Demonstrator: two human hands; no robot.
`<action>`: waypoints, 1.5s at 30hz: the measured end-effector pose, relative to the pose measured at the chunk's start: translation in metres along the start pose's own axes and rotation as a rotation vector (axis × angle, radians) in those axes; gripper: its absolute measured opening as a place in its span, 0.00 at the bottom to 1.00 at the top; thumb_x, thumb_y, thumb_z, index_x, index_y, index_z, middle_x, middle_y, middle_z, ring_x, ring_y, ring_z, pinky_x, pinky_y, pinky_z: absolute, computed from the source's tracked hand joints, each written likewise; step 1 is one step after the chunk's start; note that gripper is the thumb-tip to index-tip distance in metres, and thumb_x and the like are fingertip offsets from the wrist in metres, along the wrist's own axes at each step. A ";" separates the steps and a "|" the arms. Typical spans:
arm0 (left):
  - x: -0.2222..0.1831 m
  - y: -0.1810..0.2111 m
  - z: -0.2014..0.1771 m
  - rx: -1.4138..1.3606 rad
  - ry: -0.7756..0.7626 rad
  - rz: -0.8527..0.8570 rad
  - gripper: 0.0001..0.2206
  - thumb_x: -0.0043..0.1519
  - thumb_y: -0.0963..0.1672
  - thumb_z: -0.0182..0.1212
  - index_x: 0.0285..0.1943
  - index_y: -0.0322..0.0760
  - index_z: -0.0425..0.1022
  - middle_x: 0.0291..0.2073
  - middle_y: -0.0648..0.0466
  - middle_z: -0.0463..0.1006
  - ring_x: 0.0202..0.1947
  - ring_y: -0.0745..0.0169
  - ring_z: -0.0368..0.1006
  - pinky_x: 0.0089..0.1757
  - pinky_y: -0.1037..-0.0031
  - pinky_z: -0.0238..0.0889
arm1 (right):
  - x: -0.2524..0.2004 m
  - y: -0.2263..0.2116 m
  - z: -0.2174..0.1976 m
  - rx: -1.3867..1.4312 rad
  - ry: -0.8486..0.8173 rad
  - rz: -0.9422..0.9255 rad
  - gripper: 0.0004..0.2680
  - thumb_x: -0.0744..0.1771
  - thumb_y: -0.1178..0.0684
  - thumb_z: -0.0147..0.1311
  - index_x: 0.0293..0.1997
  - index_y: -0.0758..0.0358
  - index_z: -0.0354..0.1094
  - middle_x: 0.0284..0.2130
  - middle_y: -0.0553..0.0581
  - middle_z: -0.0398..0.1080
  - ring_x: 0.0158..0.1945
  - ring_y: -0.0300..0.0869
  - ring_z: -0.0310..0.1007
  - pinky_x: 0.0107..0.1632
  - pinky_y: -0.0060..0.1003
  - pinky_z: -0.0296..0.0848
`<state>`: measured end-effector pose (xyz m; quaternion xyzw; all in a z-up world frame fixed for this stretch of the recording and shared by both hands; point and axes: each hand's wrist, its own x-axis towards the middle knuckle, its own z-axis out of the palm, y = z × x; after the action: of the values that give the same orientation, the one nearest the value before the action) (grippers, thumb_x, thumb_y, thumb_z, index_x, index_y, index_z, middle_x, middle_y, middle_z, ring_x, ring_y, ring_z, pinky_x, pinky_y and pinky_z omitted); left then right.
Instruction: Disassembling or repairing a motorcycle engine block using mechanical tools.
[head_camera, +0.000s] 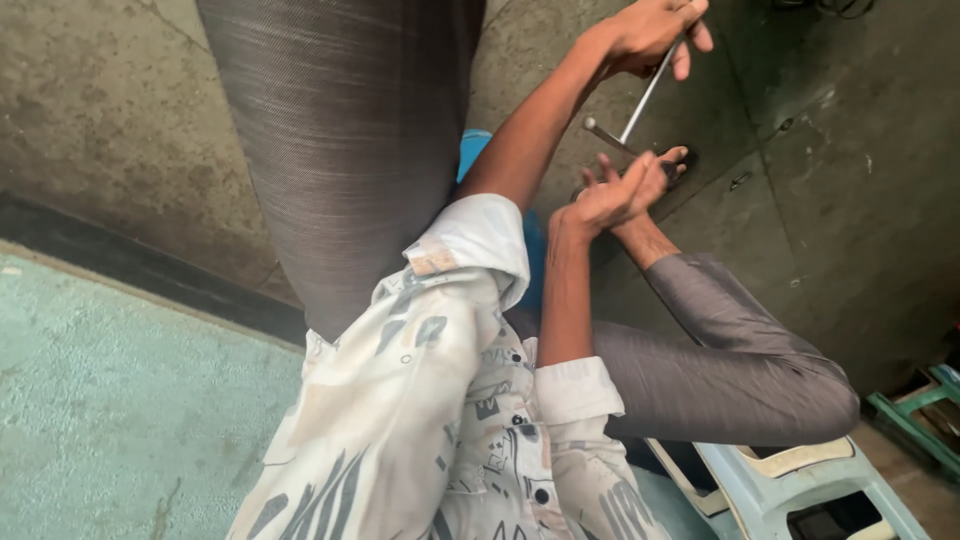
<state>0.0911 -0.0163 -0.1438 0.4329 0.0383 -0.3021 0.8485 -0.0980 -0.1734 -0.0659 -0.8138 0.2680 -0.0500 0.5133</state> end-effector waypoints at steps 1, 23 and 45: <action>-0.007 0.004 0.001 -0.067 0.010 -0.038 0.26 0.72 0.54 0.39 0.51 0.33 0.80 0.20 0.54 0.82 0.12 0.69 0.59 0.19 0.73 0.53 | 0.009 -0.018 0.008 -0.050 -0.005 -0.072 0.33 0.68 0.53 0.50 0.79 0.58 0.25 0.68 0.69 0.44 0.63 0.58 0.57 0.63 0.57 0.57; -0.015 0.006 0.004 -0.024 0.060 -0.026 0.27 0.70 0.56 0.37 0.53 0.39 0.81 0.19 0.64 0.71 0.19 0.75 0.61 0.23 0.76 0.53 | -0.077 -0.038 0.027 -0.379 -0.082 -0.220 0.07 0.72 0.54 0.55 0.50 0.66 0.74 0.58 0.73 0.69 0.53 0.52 0.60 0.58 0.48 0.55; 0.008 -0.006 0.002 0.090 0.004 -0.044 0.28 0.71 0.57 0.34 0.49 0.34 0.76 0.17 0.56 0.72 0.13 0.69 0.59 0.20 0.73 0.56 | -0.091 -0.100 0.048 -0.883 -0.244 -0.213 0.11 0.71 0.51 0.50 0.58 0.59 0.73 0.65 0.61 0.68 0.71 0.61 0.43 0.67 0.60 0.40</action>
<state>0.0935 -0.0241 -0.1493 0.4704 0.0361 -0.3212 0.8212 -0.1200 -0.0573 0.0151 -0.9772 0.1161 0.1124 0.1377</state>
